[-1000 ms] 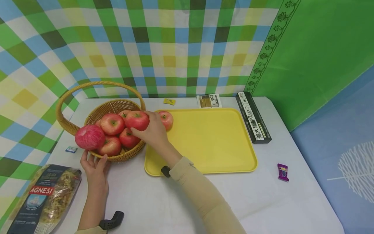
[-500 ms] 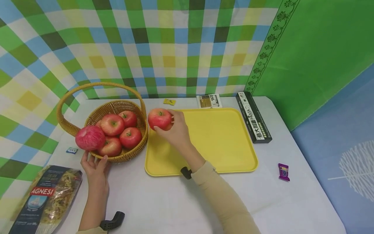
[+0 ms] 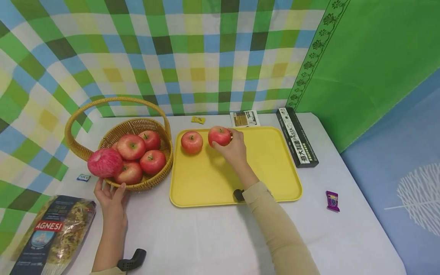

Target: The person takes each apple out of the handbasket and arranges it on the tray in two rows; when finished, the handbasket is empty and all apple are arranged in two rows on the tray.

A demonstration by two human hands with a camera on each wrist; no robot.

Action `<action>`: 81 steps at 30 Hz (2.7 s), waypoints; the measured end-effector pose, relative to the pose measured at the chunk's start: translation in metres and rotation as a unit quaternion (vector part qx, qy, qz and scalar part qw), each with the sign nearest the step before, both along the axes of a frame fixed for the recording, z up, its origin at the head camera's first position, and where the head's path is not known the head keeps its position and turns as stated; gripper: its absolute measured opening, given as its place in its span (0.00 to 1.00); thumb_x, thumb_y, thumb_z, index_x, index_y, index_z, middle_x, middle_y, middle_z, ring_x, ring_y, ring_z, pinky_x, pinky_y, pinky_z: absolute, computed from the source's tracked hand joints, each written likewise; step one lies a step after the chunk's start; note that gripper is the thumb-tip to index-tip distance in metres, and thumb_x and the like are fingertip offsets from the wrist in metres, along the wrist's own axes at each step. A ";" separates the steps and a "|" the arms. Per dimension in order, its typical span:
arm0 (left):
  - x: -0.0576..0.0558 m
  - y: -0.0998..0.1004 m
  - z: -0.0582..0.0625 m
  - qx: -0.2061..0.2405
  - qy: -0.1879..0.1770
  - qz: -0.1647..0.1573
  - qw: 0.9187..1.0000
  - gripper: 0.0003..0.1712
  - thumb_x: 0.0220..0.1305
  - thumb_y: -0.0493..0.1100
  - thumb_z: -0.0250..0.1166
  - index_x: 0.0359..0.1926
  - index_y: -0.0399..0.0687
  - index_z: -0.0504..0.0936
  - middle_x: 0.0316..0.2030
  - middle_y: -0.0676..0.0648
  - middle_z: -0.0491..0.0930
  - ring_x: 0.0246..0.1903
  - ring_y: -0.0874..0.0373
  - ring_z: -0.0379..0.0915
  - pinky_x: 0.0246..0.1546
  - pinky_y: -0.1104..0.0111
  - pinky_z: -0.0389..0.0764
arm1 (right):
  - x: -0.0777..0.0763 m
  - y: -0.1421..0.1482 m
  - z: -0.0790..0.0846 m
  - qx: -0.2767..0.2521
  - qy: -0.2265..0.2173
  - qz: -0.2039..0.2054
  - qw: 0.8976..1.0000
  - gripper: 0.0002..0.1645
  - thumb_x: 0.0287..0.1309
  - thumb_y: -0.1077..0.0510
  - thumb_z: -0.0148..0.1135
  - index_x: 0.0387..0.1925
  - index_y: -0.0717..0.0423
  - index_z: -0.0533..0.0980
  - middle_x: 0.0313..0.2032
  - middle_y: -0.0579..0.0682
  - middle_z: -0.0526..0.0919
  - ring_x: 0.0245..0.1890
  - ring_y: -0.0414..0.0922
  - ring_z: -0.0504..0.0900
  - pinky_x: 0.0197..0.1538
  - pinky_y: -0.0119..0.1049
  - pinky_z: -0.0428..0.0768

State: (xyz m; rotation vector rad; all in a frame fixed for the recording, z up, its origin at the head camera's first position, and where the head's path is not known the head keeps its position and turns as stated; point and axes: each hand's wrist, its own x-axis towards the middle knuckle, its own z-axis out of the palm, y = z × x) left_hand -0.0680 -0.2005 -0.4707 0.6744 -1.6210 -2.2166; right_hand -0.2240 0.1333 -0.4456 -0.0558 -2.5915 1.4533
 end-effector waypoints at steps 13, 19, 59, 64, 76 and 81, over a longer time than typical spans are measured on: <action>0.001 0.002 0.001 -0.014 0.000 0.001 1.000 0.44 0.69 0.38 0.59 0.72 0.70 0.42 0.75 0.53 0.40 0.72 0.57 0.41 0.66 0.64 0.60 | -0.011 -0.001 -0.013 0.070 -0.034 0.017 0.997 0.46 0.46 0.44 0.73 0.62 0.60 0.64 0.53 0.57 0.67 0.52 0.54 0.72 0.55 0.48 0.78; 0.002 0.003 0.001 -0.005 0.004 0.000 1.000 0.45 0.69 0.37 0.58 0.72 0.69 0.40 0.75 0.53 0.37 0.73 0.57 0.37 0.67 0.64 0.59 | -0.010 -0.001 -0.015 0.074 -0.039 0.020 0.996 0.46 0.47 0.44 0.73 0.62 0.60 0.64 0.54 0.58 0.67 0.52 0.54 0.73 0.56 0.49 0.77; 0.001 0.003 0.000 -0.008 -0.001 0.004 1.000 0.45 0.68 0.36 0.59 0.72 0.70 0.42 0.75 0.53 0.38 0.73 0.57 0.38 0.66 0.64 0.60 | 0.012 -0.013 0.042 0.092 -0.032 0.070 0.993 0.46 0.51 0.47 0.72 0.66 0.60 0.62 0.63 0.59 0.63 0.57 0.56 0.70 0.58 0.50 0.73; 0.001 0.002 0.000 -0.009 0.001 0.003 1.000 0.44 0.68 0.36 0.59 0.72 0.70 0.42 0.75 0.53 0.39 0.73 0.57 0.39 0.66 0.64 0.60 | 0.024 -0.025 0.061 0.096 -0.029 0.096 0.990 0.46 0.50 0.47 0.73 0.66 0.58 0.63 0.64 0.57 0.65 0.56 0.56 0.72 0.56 0.51 0.75; 0.002 0.003 0.002 -0.011 0.001 0.005 1.000 0.45 0.68 0.37 0.59 0.72 0.69 0.42 0.75 0.52 0.39 0.73 0.56 0.38 0.66 0.64 0.60 | 0.054 -0.061 0.084 0.066 0.033 0.161 0.984 0.45 0.52 0.46 0.72 0.67 0.54 0.63 0.63 0.53 0.67 0.55 0.49 0.73 0.52 0.43 0.79; 0.002 0.003 0.003 -0.009 0.001 0.004 1.000 0.44 0.68 0.37 0.59 0.72 0.69 0.42 0.75 0.52 0.39 0.73 0.57 0.39 0.67 0.64 0.60 | 0.058 -0.078 0.082 0.032 0.031 0.181 0.982 0.45 0.51 0.46 0.73 0.67 0.51 0.63 0.62 0.51 0.68 0.55 0.49 0.73 0.53 0.41 0.79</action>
